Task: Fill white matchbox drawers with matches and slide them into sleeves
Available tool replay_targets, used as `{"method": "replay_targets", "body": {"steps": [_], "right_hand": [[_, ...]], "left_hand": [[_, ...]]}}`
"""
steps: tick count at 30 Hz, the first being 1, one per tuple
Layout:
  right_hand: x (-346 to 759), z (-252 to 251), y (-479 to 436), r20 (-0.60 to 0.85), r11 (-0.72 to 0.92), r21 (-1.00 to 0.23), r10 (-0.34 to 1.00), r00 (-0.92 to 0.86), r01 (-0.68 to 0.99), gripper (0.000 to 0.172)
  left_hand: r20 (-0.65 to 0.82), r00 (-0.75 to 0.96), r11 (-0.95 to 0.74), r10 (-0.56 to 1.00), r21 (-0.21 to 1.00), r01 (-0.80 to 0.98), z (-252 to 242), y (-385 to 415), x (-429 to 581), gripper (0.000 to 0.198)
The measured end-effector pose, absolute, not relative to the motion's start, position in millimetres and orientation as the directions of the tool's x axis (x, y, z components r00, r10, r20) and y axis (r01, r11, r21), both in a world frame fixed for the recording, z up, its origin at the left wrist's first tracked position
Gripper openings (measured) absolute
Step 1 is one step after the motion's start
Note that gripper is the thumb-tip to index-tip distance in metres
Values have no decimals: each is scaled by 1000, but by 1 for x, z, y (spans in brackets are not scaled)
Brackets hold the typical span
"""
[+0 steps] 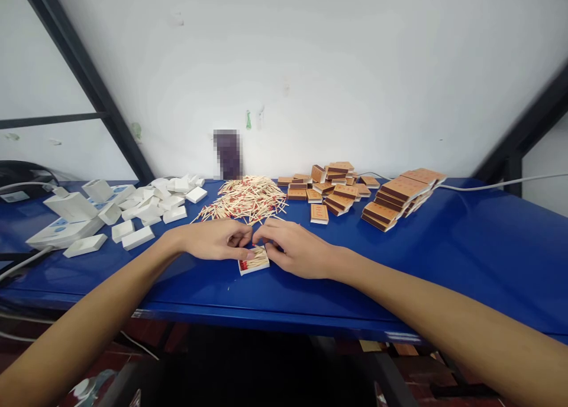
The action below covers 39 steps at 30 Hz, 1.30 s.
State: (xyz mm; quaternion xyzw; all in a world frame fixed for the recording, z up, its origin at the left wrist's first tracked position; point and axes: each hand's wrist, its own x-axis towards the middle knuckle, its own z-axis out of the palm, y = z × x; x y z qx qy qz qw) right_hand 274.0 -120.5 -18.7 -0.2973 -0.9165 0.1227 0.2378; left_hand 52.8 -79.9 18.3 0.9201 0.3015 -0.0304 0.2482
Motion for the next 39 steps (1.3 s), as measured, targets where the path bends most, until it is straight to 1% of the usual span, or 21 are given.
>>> {"method": "replay_targets", "body": {"steps": [4, 8, 11, 15, 19, 25, 28, 31, 33, 36, 39], "right_hand": [[273, -19, -121, 371, 789, -389, 607, -703, 476, 21], [272, -19, -122, 393, 786, -400, 611, -687, 470, 19], [272, -20, -122, 405, 784, -410, 614, -677, 466, 17], [272, -23, -121, 431, 805, -394, 589, -684, 444, 15], [272, -25, -121, 448, 819, -377, 569, -689, 432, 17], [271, -24, -122, 466, 838, -355, 542, -699, 414, 16], [270, -23, -122, 439, 834, -364, 547, -713, 416, 16], [270, -22, -121, 391, 805, -399, 582, -713, 438, 15], [270, -20, -121, 357, 778, -435, 611, -707, 453, 17], [270, -17, -122, 313, 743, -489, 638, -704, 456, 21], [270, -17, -121, 293, 735, -501, 641, -709, 457, 21]], "left_hand": [[-200, 815, -705, 545, 417, 574, 18, -80, 54, 40], [-197, 813, -699, 548, 425, 575, 17, -79, 54, 42], [-189, 815, -697, 548, 435, 570, 16, -79, 53, 39], [-180, 835, -710, 521, 451, 540, 13, -76, 53, 34], [-166, 865, -750, 473, 438, 495, 10, -73, 53, 33], [-161, 861, -751, 482, 429, 501, 13, -74, 53, 26], [-177, 851, -736, 494, 436, 518, 17, -78, 53, 24], [-202, 836, -723, 511, 426, 545, 20, -82, 52, 33], [-205, 830, -717, 519, 423, 554, 21, -83, 53, 40], [-199, 835, -717, 513, 435, 545, 22, -83, 53, 40], [-202, 837, -713, 508, 447, 540, 22, -83, 53, 39]]}}
